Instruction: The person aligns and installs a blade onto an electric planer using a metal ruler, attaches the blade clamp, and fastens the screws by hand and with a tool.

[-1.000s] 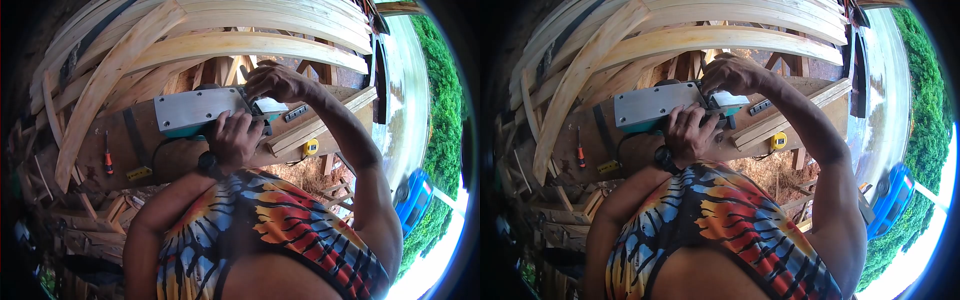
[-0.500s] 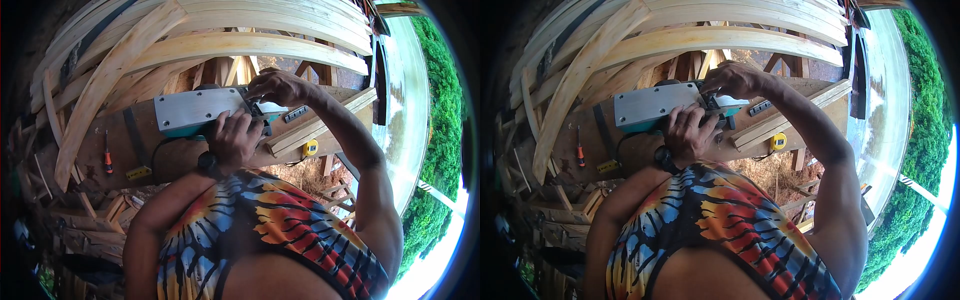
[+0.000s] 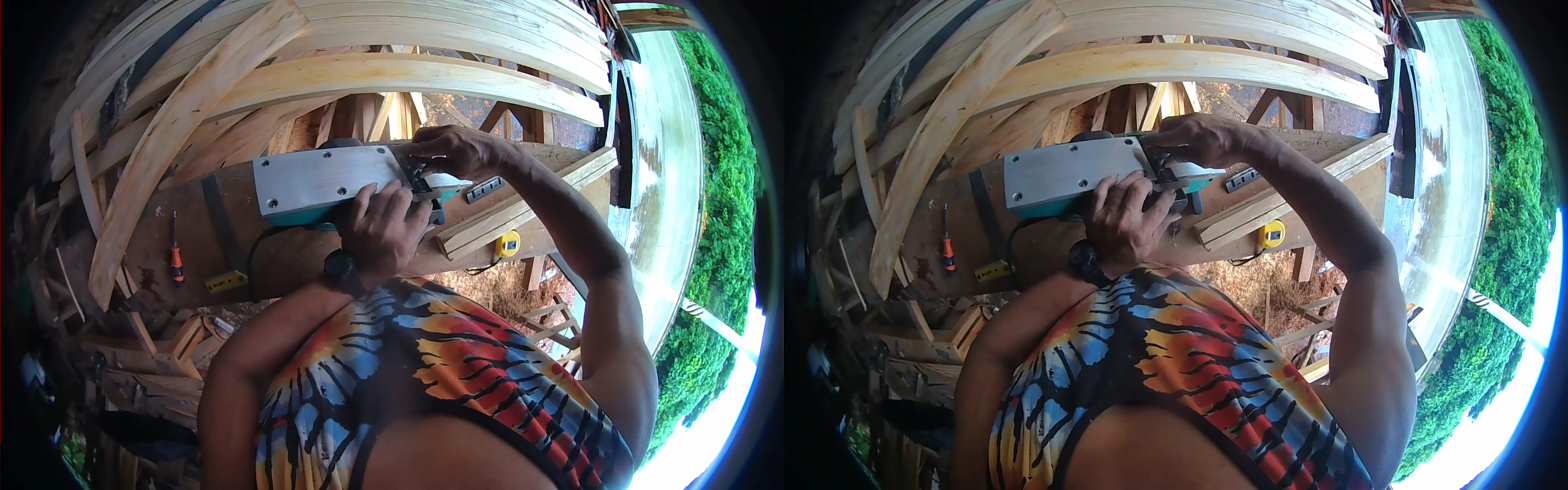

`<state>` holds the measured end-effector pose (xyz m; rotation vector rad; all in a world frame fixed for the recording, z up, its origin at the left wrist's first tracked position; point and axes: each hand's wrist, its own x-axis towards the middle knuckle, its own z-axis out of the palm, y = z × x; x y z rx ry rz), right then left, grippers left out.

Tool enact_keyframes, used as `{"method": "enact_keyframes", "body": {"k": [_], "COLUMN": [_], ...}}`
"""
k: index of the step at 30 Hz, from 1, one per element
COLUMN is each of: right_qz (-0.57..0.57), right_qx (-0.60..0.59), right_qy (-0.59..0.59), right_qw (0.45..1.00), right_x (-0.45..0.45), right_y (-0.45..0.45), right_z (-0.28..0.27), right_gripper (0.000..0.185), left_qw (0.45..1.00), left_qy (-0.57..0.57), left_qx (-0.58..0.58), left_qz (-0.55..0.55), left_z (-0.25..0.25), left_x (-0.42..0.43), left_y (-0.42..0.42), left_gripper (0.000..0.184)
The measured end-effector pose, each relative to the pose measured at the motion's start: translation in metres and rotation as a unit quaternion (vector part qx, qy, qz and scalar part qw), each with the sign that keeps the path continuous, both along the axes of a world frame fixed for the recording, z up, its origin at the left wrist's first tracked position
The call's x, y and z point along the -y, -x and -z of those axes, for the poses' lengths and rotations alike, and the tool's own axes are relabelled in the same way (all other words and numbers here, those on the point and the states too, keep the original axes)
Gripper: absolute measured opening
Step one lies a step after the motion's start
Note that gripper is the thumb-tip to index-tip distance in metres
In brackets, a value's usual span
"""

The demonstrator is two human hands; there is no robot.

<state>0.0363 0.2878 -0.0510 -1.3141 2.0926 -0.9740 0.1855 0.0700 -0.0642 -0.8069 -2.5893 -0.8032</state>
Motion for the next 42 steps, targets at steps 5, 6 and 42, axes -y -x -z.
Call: {"method": "enact_keyframes", "body": {"k": [5, 6, 42], "right_qz": [0.028, 0.037, -0.042], "right_qx": [0.051, 0.050, -0.078], "right_qy": [-0.037, -0.038, -0.021], "right_qw": [0.998, 0.997, 0.996], "right_x": [-0.012, -0.013, 0.004], "right_y": [0.011, 0.011, 0.013], "right_z": [0.009, 0.009, 0.001], "right_gripper": [0.029, 0.029, 0.041], "left_qw": [1.000, 1.000, 1.000], "left_qy": [-0.012, -0.014, -0.002], "left_qx": [0.002, 0.005, 0.014], "left_qz": [0.001, 0.000, -0.010], "left_z": [-0.003, -0.004, -0.007], "left_x": [0.002, 0.002, 0.000], "left_y": [0.000, 0.000, -0.002], "left_gripper": [0.038, 0.038, 0.033]}}
